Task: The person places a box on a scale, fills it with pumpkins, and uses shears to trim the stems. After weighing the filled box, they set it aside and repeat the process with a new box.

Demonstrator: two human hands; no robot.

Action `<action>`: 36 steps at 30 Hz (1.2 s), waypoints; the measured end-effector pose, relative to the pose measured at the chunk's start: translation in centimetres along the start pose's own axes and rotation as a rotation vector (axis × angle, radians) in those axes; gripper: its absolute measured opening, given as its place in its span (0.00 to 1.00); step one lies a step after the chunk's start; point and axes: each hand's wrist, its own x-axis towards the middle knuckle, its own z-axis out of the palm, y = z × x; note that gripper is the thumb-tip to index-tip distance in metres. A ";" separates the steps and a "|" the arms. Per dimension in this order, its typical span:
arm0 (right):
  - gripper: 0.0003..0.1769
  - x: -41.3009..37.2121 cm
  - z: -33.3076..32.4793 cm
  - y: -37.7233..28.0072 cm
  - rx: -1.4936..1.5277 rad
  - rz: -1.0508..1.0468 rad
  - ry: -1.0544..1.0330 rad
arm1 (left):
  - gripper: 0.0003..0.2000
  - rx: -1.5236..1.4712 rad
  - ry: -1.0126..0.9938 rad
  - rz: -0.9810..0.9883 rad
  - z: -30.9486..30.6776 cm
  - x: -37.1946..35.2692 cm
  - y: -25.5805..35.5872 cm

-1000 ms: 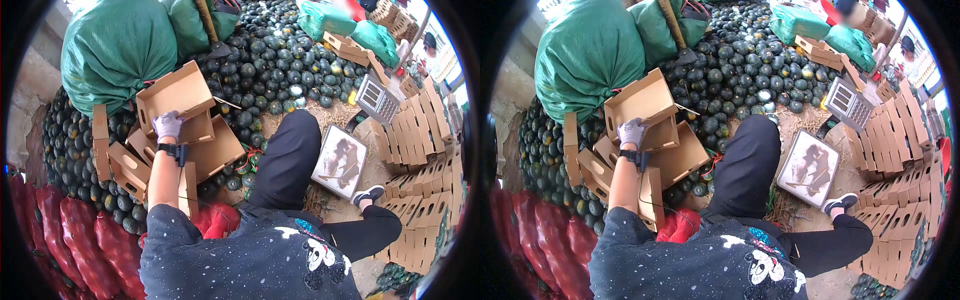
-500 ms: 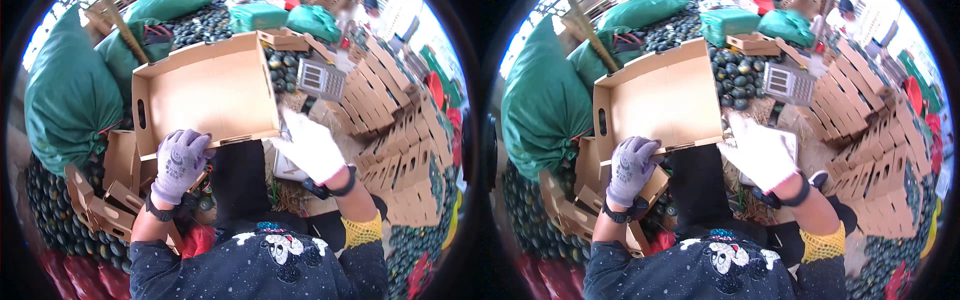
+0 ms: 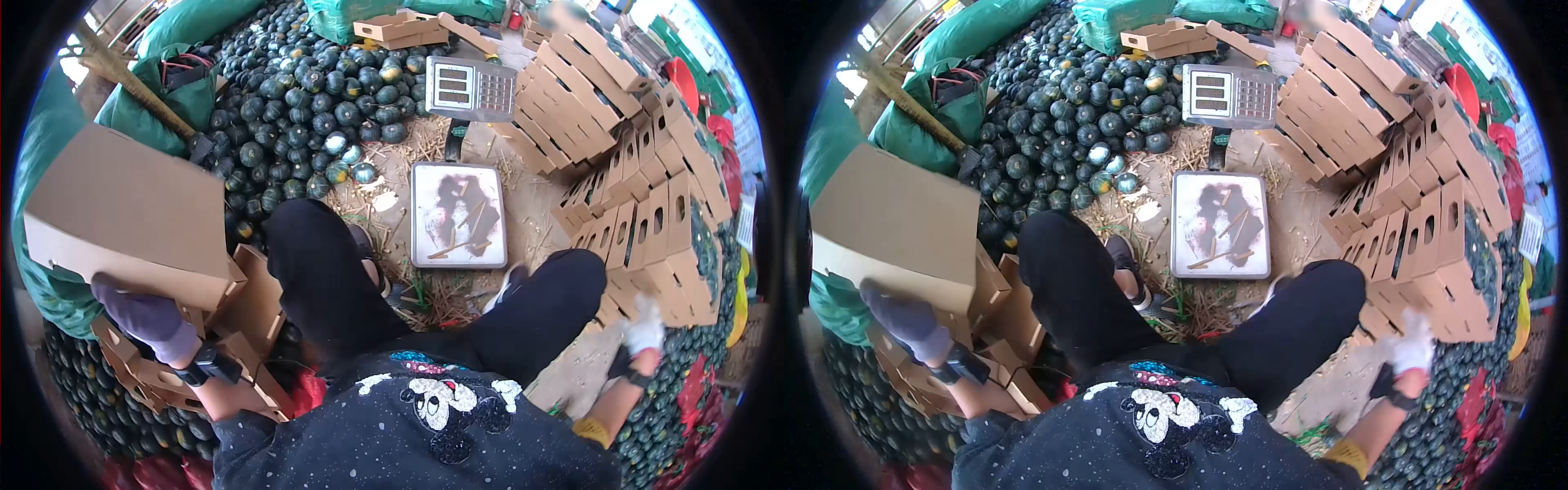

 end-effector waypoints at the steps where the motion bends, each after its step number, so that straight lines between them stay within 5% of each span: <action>1: 0.40 -0.4 4.1 0.0 -0.125 0.038 0.024 | 0.21 0.086 0.011 -0.016 -0.1 0.3 0.8; 2: 0.38 -0.4 4.2 -4.3 -0.016 0.225 -0.259 | 0.21 -0.192 0.067 -0.230 1.1 0.6 2.0; 3: 0.31 0.2 10.8 -3.4 0.041 0.023 -0.258 | 0.21 -0.472 0.124 -0.437 2.5 0.9 3.2; 4: 0.20 1.6 22.7 0.0 -0.336 -0.198 -0.333 | 0.20 0.041 -0.057 -0.122 3.1 1.4 3.0; 5: 0.19 -0.7 25.4 -2.8 -0.229 -0.132 -0.418 | 0.22 -0.557 0.037 -0.549 5.2 2.8 8.0; 6: 0.19 -2.9 26.9 -5.9 -0.146 -0.054 -0.463 | 0.21 -0.217 -0.256 -0.105 3.8 6.1 11.3; 8: 0.19 -4.8 29.4 -8.1 -0.092 -0.006 -0.507 | 0.21 -0.545 -0.329 0.033 7.7 5.5 16.7; 9: 0.18 -5.2 30.1 -8.5 -0.072 0.005 -0.513 | 0.12 -1.320 -0.548 -0.357 8.7 4.5 21.1; 10: 0.18 -5.4 30.4 -8.7 -0.056 0.018 -0.510 | 0.10 -1.435 -1.089 -0.662 6.6 7.3 25.6; 11: 0.18 -5.4 30.7 -8.7 -0.031 0.034 -0.507 | 0.10 -1.715 -1.086 -0.330 9.1 4.5 30.1; 13: 0.17 -5.3 30.6 -8.6 0.007 0.053 -0.491 | 0.06 -1.295 -1.065 0.248 10.2 -0.6 36.4; 16: 0.17 -5.0 30.4 -7.8 0.070 0.086 -0.471 | 0.07 -0.961 -1.238 0.751 12.7 -11.4 43.9; 21: 0.15 -4.6 29.1 -6.2 0.203 0.152 -0.418 | 0.11 -0.947 -1.565 0.699 13.9 -22.9 49.8; 22: 0.15 -4.6 28.7 -5.8 0.239 0.167 -0.406 | 0.14 -0.966 -1.477 0.636 13.4 -23.7 50.6; 26: 0.14 -3.7 25.6 -4.0 0.496 0.240 -0.317 | 0.26 -1.219 -1.151 0.627 11.6 -17.9 49.3; 28: 0.14 -3.0 22.5 -3.1 0.672 0.289 -0.257 | 0.30 -1.320 -1.440 0.688 11.9 -9.4 45.8; 30: 0.14 -2.1 18.2 -2.4 0.834 0.316 -0.199 | 0.26 -1.507 -1.355 0.463 14.5 -3.3 40.6; 31: 0.14 -1.5 15.7 -2.4 0.904 0.321 -0.168 | 0.22 -1.367 -1.419 0.299 14.1 2.7 37.0; 32: 0.14 -0.8 13.1 -2.5 0.967 0.315 -0.139 | 0.21 -1.189 -1.210 0.425 17.7 4.6 34.1; 33: 0.14 -0.2 10.4 -2.8 1.028 0.305 -0.112 | 0.19 -1.112 -1.288 0.261 18.7 8.5 31.1; 34: 0.13 0.4 7.6 -3.3 1.074 0.285 -0.088 | 0.19 -0.923 -1.144 0.217 20.8 9.8 28.3; 35: 0.13 1.3 4.6 -3.9 1.112 0.252 -0.060 | 0.17 -0.908 -1.352 -0.230 21.4 11.8 26.6; 36: 0.13 2.0 1.7 -5.0 1.149 0.217 -0.031 | 0.16 -0.823 -1.310 -0.153 25.7 10.8 23.6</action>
